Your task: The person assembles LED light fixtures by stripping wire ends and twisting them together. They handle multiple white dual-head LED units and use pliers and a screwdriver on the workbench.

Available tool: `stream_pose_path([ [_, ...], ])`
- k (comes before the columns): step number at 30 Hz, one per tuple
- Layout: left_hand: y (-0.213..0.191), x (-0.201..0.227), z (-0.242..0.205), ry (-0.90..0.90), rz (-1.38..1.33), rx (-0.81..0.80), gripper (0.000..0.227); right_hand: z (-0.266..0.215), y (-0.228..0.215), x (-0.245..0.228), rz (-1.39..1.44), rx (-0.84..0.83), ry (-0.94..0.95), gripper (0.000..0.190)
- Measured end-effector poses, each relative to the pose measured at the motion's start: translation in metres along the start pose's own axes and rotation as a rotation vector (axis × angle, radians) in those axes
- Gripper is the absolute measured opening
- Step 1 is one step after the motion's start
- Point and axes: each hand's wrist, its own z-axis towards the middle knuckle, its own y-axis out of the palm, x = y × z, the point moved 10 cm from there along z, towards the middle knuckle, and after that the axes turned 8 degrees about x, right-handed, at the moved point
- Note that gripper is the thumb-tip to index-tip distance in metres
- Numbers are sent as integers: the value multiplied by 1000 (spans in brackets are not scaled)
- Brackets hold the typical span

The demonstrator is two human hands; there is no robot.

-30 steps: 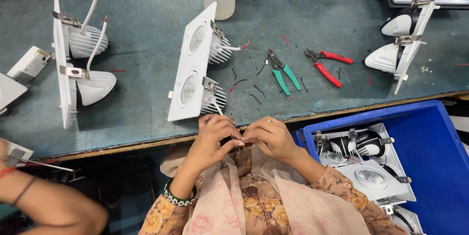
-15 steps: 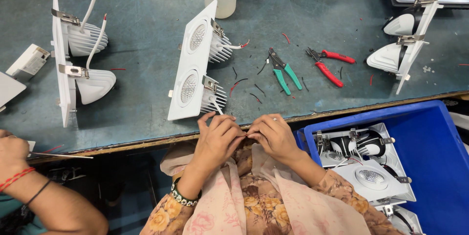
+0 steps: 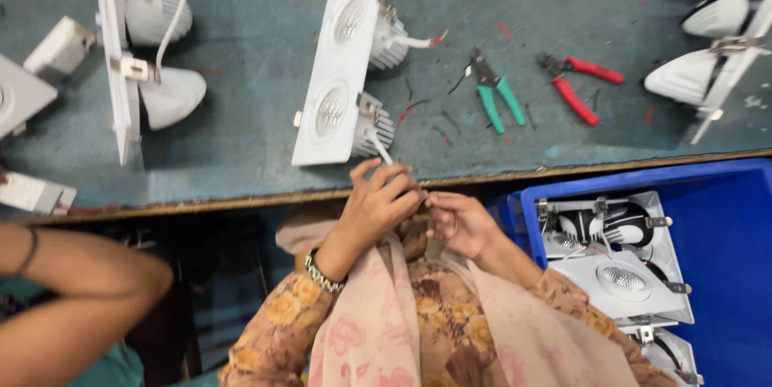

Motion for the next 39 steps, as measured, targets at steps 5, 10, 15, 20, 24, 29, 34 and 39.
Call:
stream_pose_path([
  [5,3,-9,2,-79,-61,-18,17,-33,44,17,351,-350,242,36],
  [10,2,-12,8,-160,-152,-50,17,-50,35,-15,-445,-12,-203,31],
  [15,1,-12,14,-180,-179,-61,14,-128,98,-92,-1435,296,-1378,14],
  [20,2,-13,16,-207,-182,-102,14,-142,143,-94,-1723,149,-1697,28],
  [24,1,-13,16,-210,-186,-118,13,-136,154,-95,-1639,45,-1708,25],
  [29,-1,-14,16,-233,-202,-101,14,-129,151,-97,-1547,94,-1657,13],
  [34,-6,-5,18,-159,-68,-4,15,-92,95,-99,-1080,241,-1129,7],
  [39,-12,8,16,-3,83,96,17,-33,34,-61,-364,135,-464,10],
])
